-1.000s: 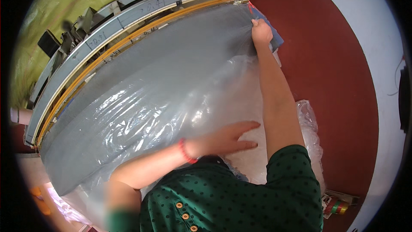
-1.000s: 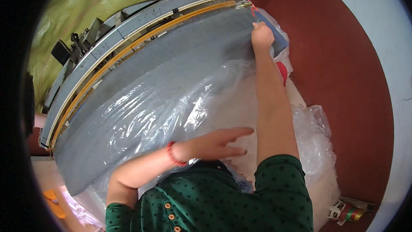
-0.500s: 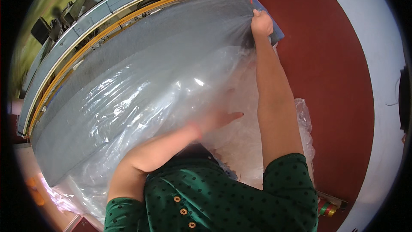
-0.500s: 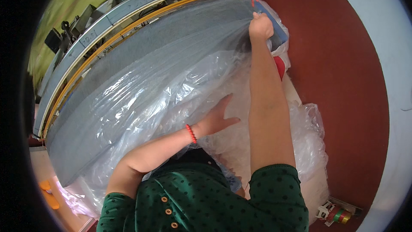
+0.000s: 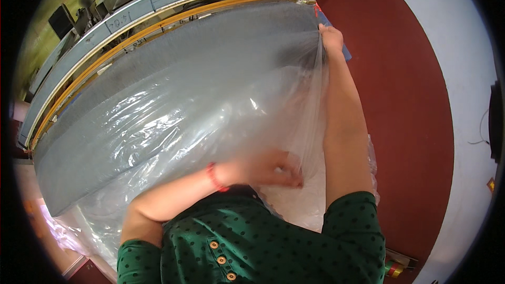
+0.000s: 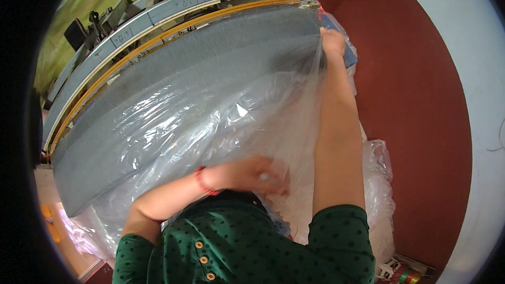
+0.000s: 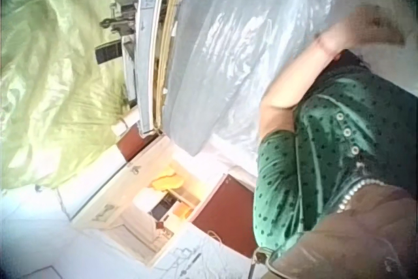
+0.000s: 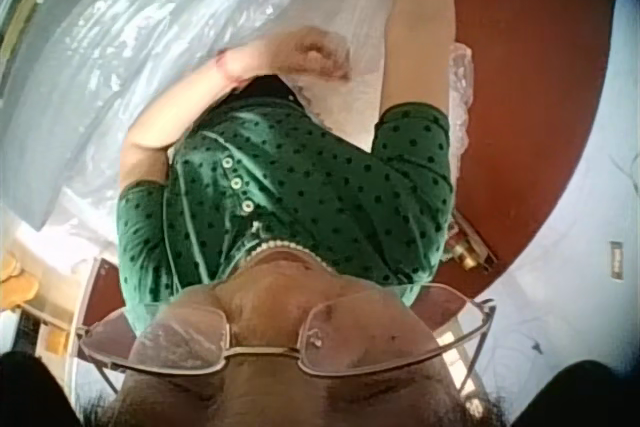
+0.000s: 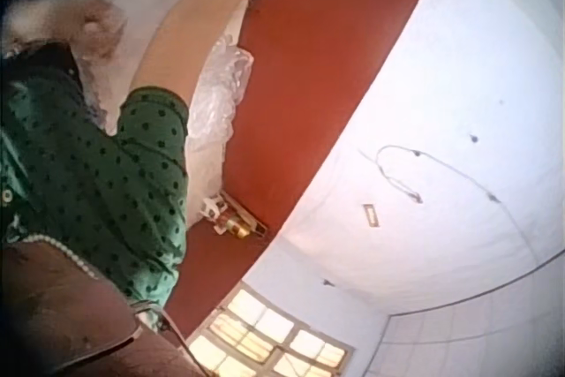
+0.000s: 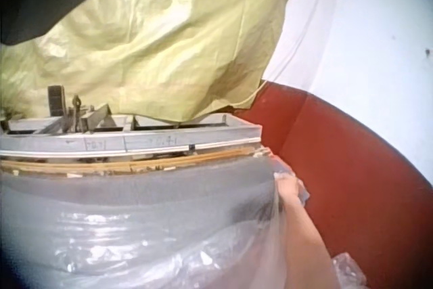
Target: Operating a heat sealing machine to seal large plastic film bags.
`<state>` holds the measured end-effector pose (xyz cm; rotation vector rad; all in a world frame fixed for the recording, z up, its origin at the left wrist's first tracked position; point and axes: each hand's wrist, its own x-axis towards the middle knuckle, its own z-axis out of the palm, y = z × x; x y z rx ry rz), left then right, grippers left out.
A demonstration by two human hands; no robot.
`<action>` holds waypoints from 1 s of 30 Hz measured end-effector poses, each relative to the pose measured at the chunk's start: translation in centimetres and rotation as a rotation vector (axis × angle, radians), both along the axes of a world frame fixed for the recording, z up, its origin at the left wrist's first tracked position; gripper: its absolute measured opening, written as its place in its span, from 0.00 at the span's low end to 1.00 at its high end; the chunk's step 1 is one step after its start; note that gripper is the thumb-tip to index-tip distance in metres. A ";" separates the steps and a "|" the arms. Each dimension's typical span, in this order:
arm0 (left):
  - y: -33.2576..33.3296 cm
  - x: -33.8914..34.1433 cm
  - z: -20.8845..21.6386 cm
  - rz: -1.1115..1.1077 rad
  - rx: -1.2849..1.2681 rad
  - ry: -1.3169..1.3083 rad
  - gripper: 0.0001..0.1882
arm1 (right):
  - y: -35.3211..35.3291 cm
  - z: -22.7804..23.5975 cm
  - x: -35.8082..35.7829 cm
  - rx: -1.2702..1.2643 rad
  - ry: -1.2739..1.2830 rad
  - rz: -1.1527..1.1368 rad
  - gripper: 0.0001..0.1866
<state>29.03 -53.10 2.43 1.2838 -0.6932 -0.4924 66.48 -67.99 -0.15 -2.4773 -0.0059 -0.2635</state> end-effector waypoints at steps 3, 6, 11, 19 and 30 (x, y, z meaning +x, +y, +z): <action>5.2 -5.3 4.5 -0.145 -0.269 -0.214 0.11 | -0.6 -0.1 0.3 0.035 0.054 0.055 0.21; 10.7 -10.9 8.0 -0.167 -0.433 -0.375 0.12 | -0.1 0.2 -0.9 -0.183 -0.029 -0.013 0.20; 19.7 -24.2 9.8 0.387 -0.534 -0.477 0.12 | 1.2 0.4 -3.4 -0.211 -0.201 -0.018 0.19; 21.5 -41.4 3.8 2.083 -0.404 0.033 0.13 | 1.0 -0.4 -2.2 -0.190 -0.177 -0.049 0.22; 38.7 -51.2 10.4 2.774 0.422 -0.315 0.18 | -0.6 -2.0 0.0 -0.262 -0.314 0.046 0.24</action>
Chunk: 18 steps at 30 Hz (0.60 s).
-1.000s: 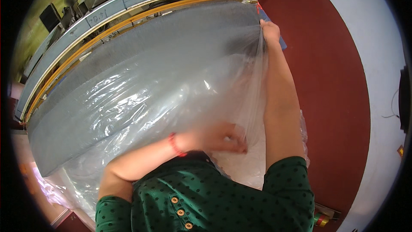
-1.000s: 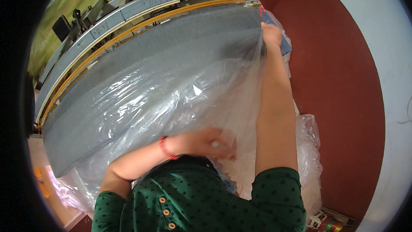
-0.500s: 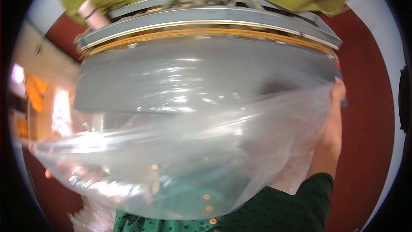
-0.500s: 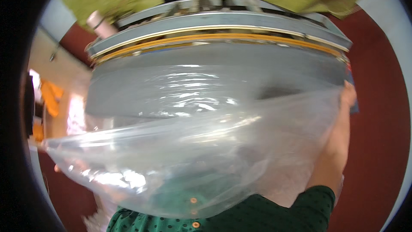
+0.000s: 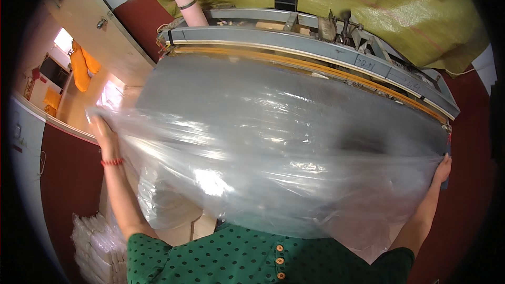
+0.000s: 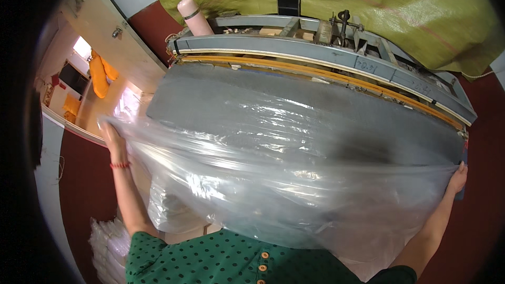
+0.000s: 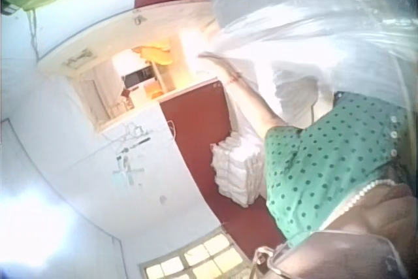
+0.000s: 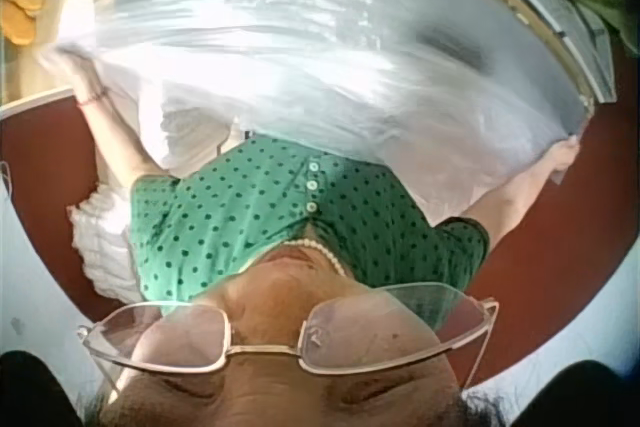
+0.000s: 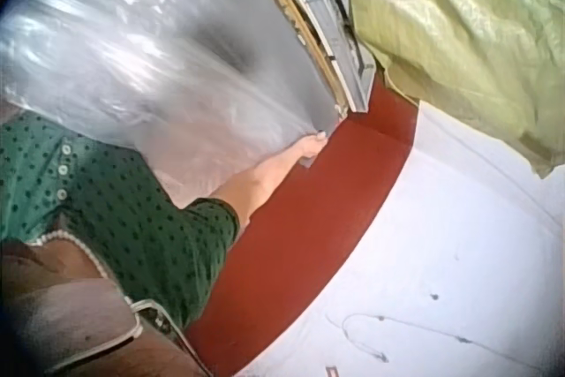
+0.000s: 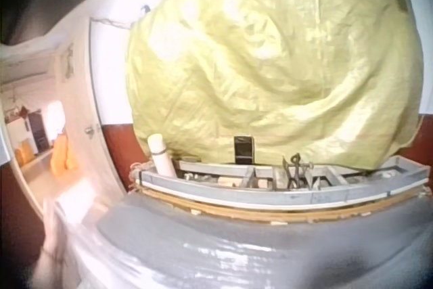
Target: Operating a heat sealing machine to seal large plastic film bags.
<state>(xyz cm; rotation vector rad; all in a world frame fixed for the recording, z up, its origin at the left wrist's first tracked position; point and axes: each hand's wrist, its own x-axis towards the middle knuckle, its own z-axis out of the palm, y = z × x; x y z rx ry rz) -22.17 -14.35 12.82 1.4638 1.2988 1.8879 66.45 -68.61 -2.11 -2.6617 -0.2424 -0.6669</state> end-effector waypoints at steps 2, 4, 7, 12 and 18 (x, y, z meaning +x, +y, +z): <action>3.8 -0.5 4.6 0.324 0.140 0.780 0.13 | -0.3 -0.3 0.4 0.019 0.021 0.055 0.24; 5.8 2.8 7.9 0.659 -0.196 1.352 0.10 | -0.6 -0.5 0.6 0.018 0.023 0.079 0.24; 3.9 10.4 9.6 0.550 0.435 1.558 0.20 | -0.8 -0.4 0.6 0.075 0.052 0.112 0.26; -1.8 18.9 -2.0 -0.857 0.278 1.361 0.26 | -0.7 -0.2 0.5 0.041 0.107 0.035 0.25; 1.2 16.5 -8.5 -0.635 0.009 1.362 0.31 | -1.0 -0.6 0.6 0.095 0.036 0.090 0.24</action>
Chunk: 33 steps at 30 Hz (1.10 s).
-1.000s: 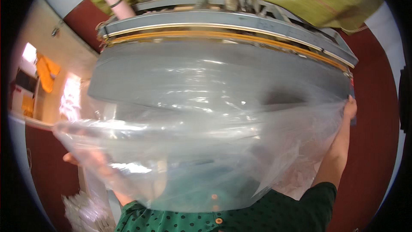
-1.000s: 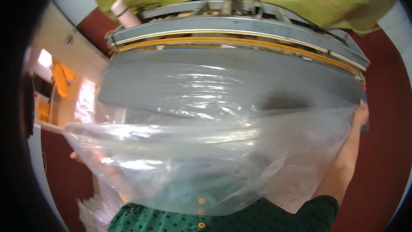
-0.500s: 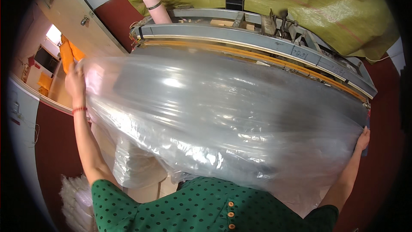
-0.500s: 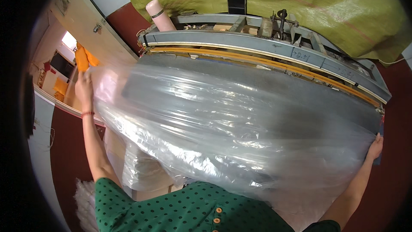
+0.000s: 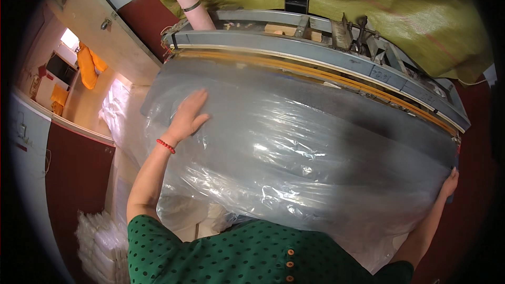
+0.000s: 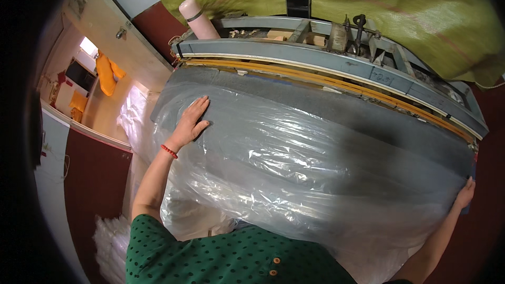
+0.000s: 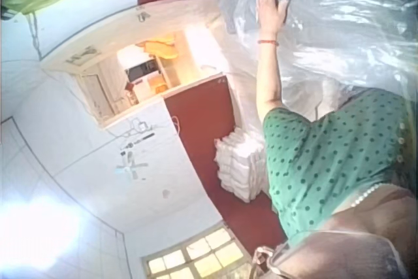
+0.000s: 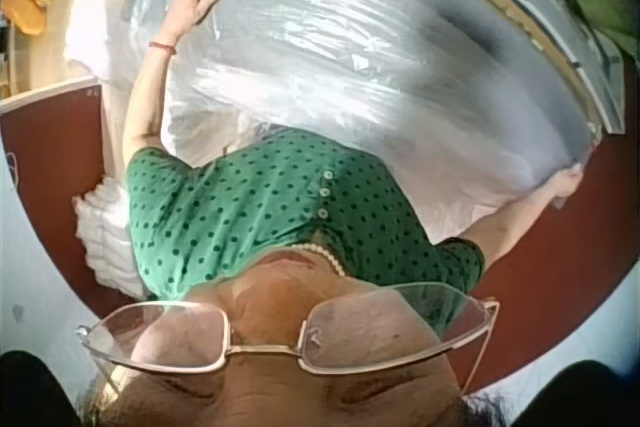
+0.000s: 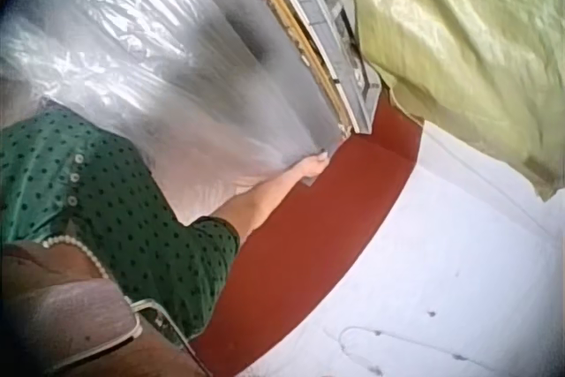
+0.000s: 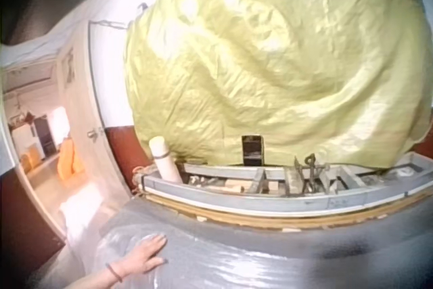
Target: Operating a heat sealing machine to seal large plastic film bags.
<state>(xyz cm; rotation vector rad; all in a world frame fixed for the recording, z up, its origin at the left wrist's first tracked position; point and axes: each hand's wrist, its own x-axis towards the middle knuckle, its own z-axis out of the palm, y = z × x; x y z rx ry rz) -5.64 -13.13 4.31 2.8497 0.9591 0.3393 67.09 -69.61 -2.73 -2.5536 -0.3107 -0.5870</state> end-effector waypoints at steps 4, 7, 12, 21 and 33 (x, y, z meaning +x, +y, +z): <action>0.9 0.2 0.1 -0.007 0.054 0.068 0.29 | -1.0 -0.5 1.4 0.017 0.016 0.035 0.25; 1.5 1.7 0.4 0.008 0.187 0.059 0.22 | -2.0 -1.1 2.5 0.176 -0.007 0.094 0.25; 3.6 4.6 0.2 0.139 0.118 -0.007 0.13 | -6.1 2.5 1.2 0.678 0.344 0.192 0.18; 5.0 6.0 -2.6 0.286 0.095 -0.414 0.09 | -10.8 8.2 -5.2 0.969 0.195 0.151 0.25; 10.3 5.7 -2.1 0.475 -0.100 -1.096 0.06 | 5.7 4.8 1.2 0.066 -0.526 0.010 0.12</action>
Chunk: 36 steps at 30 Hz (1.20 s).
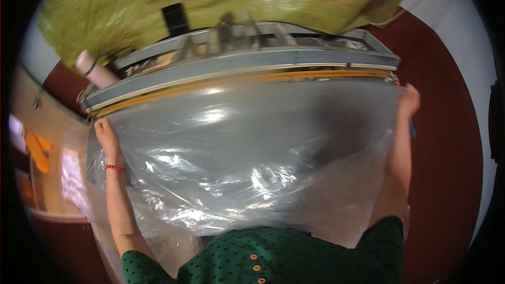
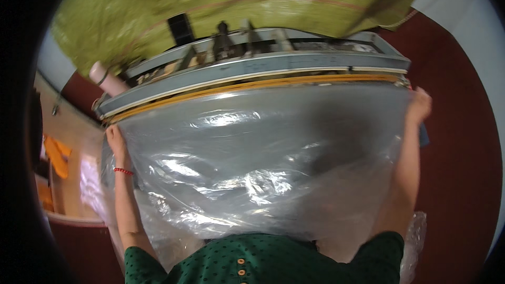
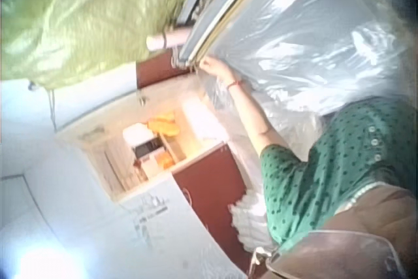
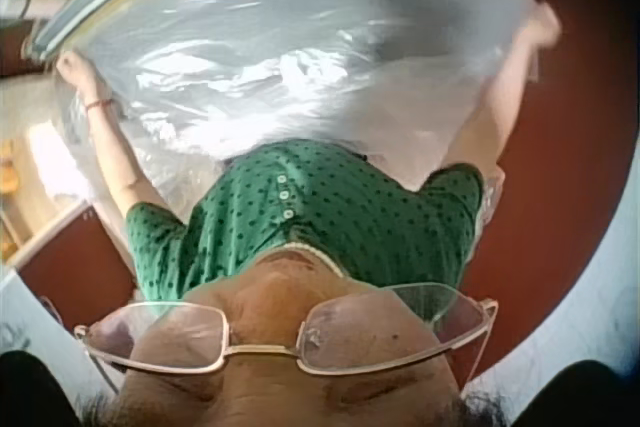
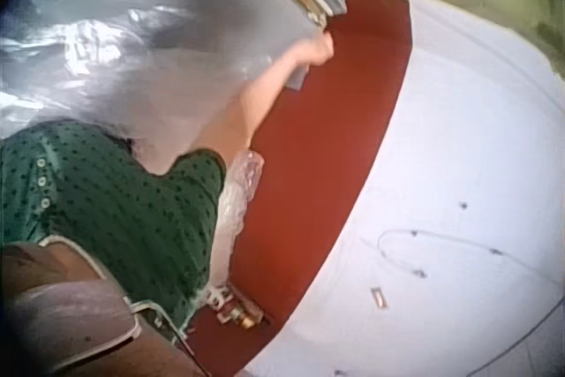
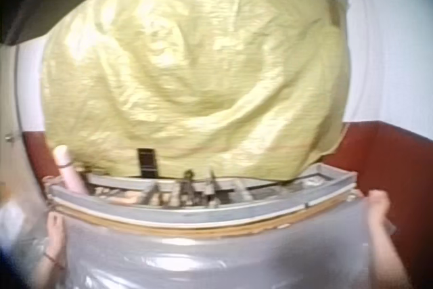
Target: Operating a heat sealing machine to seal large plastic film bags.
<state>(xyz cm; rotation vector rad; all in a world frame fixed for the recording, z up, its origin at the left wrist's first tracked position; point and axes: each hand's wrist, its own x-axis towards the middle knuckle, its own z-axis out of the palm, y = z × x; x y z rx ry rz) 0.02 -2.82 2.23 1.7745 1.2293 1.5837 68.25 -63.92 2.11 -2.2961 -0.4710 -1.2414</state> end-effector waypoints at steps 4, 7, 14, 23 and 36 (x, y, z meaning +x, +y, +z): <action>5.0 -0.7 -4.0 0.064 -0.138 0.006 0.07 | 7.9 -3.6 0.6 0.590 0.493 0.238 0.10; 8.2 -1.1 -5.3 -0.046 -0.156 -0.107 0.08 | 10.7 -4.1 2.0 0.696 0.453 0.410 0.10; 10.1 -0.6 -5.7 -0.154 -0.124 -0.189 0.11 | 11.4 -4.2 3.0 0.678 0.348 0.109 0.10; 9.6 -2.1 -5.0 -0.048 -0.213 -0.206 0.06 | 11.4 -2.1 1.2 0.903 0.433 0.240 0.07; -3.6 -2.2 4.6 -0.460 -0.365 0.126 0.03 | 0.6 2.1 -4.0 0.436 0.420 0.194 0.11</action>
